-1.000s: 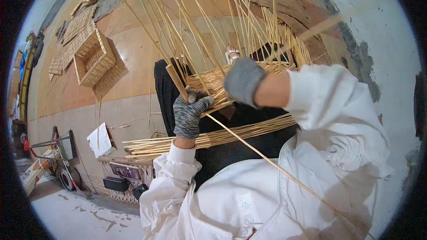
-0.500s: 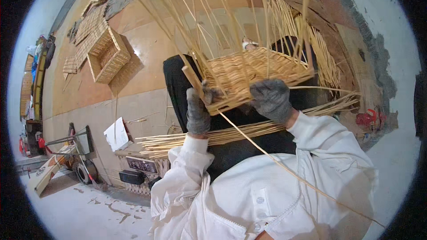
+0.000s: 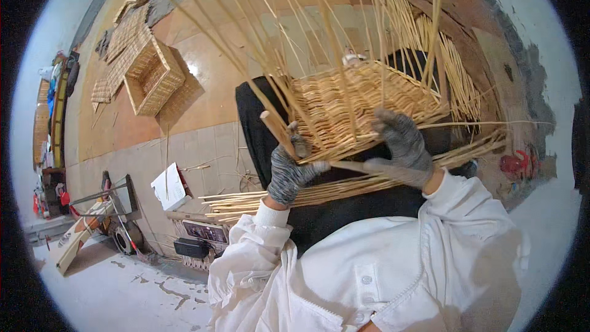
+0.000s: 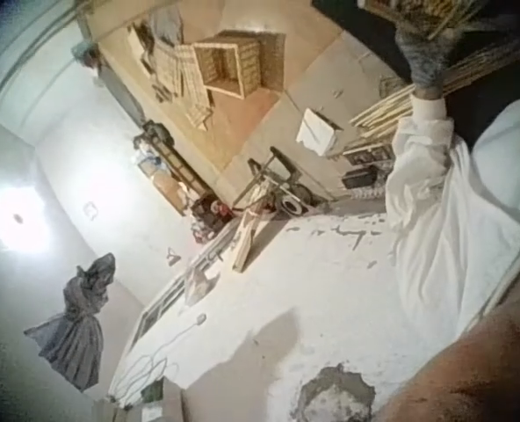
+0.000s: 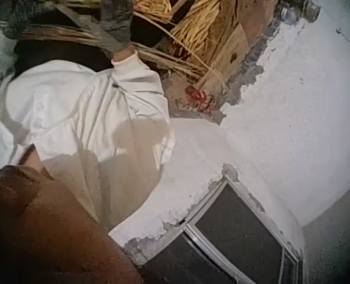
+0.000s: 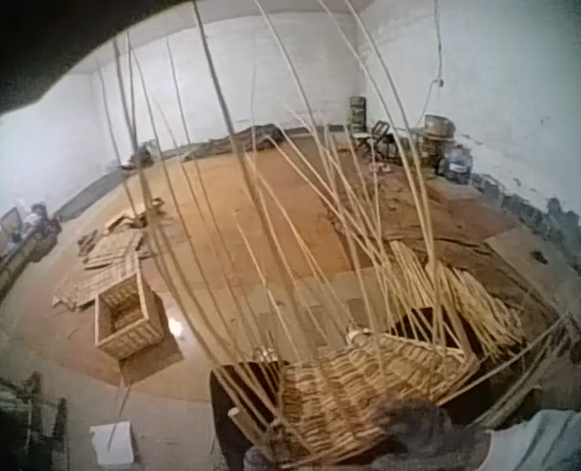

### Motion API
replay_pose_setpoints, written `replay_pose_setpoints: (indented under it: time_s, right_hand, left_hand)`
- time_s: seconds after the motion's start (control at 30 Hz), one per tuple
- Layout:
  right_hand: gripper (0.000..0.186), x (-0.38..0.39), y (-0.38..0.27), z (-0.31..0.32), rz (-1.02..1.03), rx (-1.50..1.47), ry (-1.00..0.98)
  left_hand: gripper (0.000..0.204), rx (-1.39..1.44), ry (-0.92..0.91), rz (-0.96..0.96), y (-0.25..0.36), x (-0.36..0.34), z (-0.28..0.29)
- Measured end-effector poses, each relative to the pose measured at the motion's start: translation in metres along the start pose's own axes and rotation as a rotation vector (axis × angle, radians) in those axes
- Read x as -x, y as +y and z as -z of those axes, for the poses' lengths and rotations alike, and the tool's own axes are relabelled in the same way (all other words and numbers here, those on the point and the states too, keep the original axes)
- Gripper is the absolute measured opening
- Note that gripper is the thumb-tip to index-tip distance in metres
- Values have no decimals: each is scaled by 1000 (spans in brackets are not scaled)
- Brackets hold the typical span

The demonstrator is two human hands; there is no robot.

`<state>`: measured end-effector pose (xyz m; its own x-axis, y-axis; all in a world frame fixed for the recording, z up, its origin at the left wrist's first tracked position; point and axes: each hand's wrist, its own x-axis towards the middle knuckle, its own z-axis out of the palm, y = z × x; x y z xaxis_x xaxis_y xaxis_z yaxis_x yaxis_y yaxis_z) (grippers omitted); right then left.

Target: The person weaves a large wicker basket using willow sticks and a wooden spacer, working by hand while wearing gloves.

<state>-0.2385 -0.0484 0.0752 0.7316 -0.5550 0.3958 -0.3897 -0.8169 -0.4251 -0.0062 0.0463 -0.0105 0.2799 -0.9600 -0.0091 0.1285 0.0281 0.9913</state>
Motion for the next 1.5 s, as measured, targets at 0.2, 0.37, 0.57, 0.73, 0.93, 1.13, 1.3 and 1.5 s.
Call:
replay_pose_setpoints:
  time_s: [0.2, 0.37, 0.57, 0.73, 0.93, 1.13, 1.3, 1.5]
  right_hand:
    - [22, 15, 49, 7, -523, -1296, 263]
    - [12, -6, 50, 17, -731, -974, 273]
    - [14, -11, 60, 15, -435, -834, 115]
    - [33, -106, 17, 41, 448, 93, 184]
    - [42, -116, -61, 19, 294, -142, 104]
    - [39, -6, 40, 64, -833, -535, 219]
    - [44, -22, 14, 22, 137, 501, -2]
    - [37, 2, 43, -15, 228, 417, 76]
  left_hand:
    - [71, -120, 162, -132, -8, 0, 1]
    - [53, -455, 549, -442, 51, 10, -24]
    - [29, -540, 59, -256, 58, -22, -76]
    - [21, -717, -6, -47, 66, -26, -85]
    - [24, -42, 112, -27, -37, -35, -34]
    - [28, -462, 32, 2, 41, -37, -63]
    - [35, -634, 363, -213, 30, -37, -82]
    - [55, -1474, 30, -775, 31, -8, -70]
